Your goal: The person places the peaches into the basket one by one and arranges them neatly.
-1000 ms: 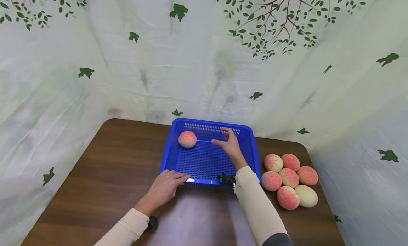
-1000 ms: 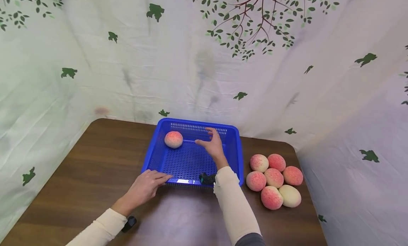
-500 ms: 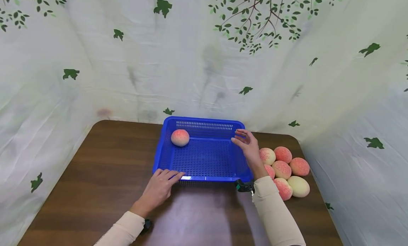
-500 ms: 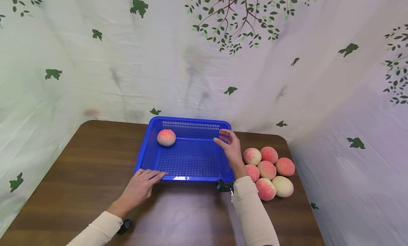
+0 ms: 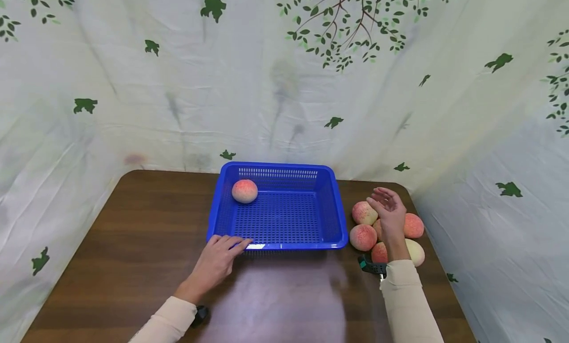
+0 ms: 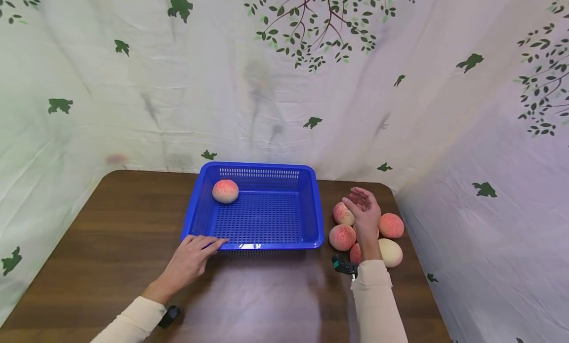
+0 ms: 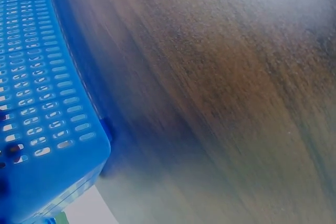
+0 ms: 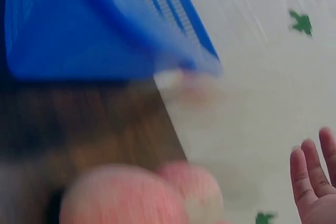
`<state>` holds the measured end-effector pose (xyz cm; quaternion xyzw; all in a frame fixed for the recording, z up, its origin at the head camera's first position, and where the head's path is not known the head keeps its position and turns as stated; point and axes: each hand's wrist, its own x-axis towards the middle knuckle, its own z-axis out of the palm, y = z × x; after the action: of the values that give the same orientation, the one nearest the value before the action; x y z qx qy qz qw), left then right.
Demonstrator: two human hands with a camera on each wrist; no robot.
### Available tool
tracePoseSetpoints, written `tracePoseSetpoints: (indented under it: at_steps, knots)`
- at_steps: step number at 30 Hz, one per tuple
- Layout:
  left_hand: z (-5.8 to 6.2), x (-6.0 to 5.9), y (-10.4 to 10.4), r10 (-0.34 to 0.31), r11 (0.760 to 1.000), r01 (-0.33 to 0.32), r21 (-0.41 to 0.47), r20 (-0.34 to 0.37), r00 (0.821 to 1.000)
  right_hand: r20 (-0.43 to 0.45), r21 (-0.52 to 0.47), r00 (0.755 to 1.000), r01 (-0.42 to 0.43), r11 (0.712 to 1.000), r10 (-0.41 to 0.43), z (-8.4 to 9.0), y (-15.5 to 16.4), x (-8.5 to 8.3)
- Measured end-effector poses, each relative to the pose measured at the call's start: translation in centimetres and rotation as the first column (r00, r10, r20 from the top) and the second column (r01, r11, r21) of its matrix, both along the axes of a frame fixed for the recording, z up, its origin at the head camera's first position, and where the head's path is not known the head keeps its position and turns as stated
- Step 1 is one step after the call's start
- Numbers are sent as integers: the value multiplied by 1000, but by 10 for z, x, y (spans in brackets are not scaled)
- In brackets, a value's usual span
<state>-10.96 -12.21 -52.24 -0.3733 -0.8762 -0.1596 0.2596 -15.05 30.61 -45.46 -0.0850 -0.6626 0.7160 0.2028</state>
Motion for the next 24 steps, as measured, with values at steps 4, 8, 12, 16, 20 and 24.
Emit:
tracePoseSetpoints:
  at_steps: [4, 8, 12, 16, 20, 24]
  knots:
    - [1, 0, 0, -9, 1000, 9, 21, -3, 1000, 40, 23, 995, 87, 996, -88, -4, 22, 13]
    - [2, -1, 1, -15, 1000, 15, 25, -9, 1000, 71, 82, 981, 174, 981, -179, -11, 41, 29]
    - [2, -2, 0, -11, 1000, 11, 27, -9, 1000, 129, 128, 965, 213, 969, -229, -22, 58, 44]
    - [2, -2, -2, -12, 1000, 12, 28, -19, 1000, 224, 237, 942, 198, 951, -251, -33, 74, 59]
    - [4, 0, -3, -5, 1000, 5, 4, 3, 1000, 298, 306, 912, 190, 933, -283, -43, 89, 72]
    - [7, 2, -3, 10, 999, -8, -38, 68, 998, 366, 314, 881, 187, 931, -301, -53, 99, 85]
